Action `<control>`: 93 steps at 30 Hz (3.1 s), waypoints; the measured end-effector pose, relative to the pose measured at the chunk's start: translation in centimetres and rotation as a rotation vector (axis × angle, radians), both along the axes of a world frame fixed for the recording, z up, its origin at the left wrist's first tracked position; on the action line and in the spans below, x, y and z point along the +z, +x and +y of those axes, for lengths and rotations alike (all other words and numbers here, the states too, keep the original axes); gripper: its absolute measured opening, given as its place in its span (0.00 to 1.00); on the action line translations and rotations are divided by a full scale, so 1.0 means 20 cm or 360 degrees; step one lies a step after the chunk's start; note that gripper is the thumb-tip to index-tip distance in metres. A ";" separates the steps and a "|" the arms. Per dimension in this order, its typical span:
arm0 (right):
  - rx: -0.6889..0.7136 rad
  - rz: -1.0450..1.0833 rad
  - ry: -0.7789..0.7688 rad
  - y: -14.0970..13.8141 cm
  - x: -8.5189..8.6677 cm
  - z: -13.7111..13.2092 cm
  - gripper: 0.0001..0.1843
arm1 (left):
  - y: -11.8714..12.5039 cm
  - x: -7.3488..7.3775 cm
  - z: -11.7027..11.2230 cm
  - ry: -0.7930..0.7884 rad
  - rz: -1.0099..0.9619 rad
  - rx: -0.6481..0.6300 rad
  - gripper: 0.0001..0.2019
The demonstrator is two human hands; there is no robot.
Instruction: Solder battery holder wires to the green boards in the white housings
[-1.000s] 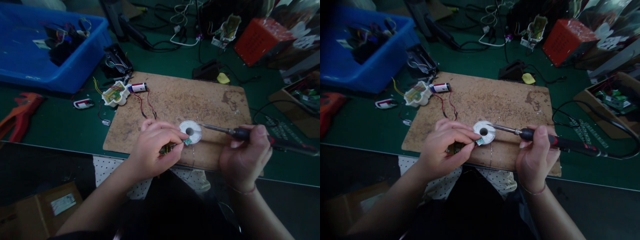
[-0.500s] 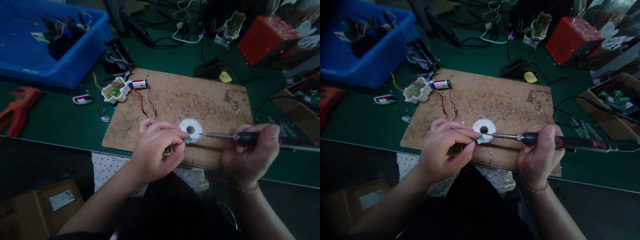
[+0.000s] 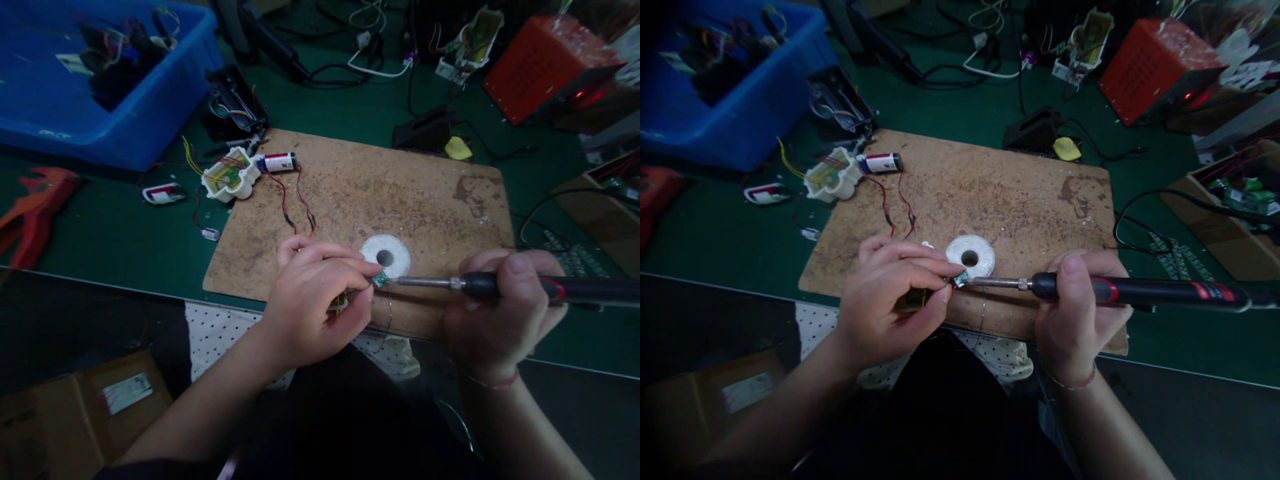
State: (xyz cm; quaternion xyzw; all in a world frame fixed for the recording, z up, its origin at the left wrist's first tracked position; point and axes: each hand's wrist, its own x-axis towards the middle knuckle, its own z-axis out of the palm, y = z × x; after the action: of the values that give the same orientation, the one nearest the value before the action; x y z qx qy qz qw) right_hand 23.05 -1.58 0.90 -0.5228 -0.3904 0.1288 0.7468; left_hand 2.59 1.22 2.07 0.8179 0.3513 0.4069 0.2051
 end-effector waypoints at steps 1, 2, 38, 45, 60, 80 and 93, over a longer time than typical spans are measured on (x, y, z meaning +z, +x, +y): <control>0.0009 0.0001 0.0007 0.00 0.00 0.00 0.12 | 0.00 0.00 0.00 0.0007 -0.0002 0.0004 0.06; 0.0020 0.0008 0.0003 0.00 0.00 0.00 0.11 | 0.00 0.00 0.00 0.0015 -0.0002 0.0004 0.06; -0.0121 0.0028 0.0010 -0.01 0.01 0.02 0.12 | -0.01 0.01 0.00 0.0011 0.0073 0.0002 0.06; -0.0195 -0.0010 0.0059 -0.01 0.00 0.03 0.14 | 0.00 0.00 0.00 0.0020 0.0049 0.0003 0.06; -0.0118 -0.0030 0.0024 -0.01 -0.02 0.01 0.09 | 0.00 -0.01 -0.01 -0.0002 0.0064 0.0010 0.05; -0.0072 -0.0021 -0.0027 -0.02 0.00 0.01 0.09 | 0.00 0.00 -0.01 0.0022 0.0057 0.0004 0.06; -0.0066 -0.0039 -0.0007 -0.02 0.00 0.00 0.09 | -0.01 0.00 -0.01 0.0013 0.0074 0.0004 0.05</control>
State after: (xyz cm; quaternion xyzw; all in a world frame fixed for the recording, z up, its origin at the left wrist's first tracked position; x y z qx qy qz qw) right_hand 22.72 -1.52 0.87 -0.5340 -0.3884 0.1077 0.7432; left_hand 2.43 1.09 1.98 0.8275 0.3552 0.3895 0.1931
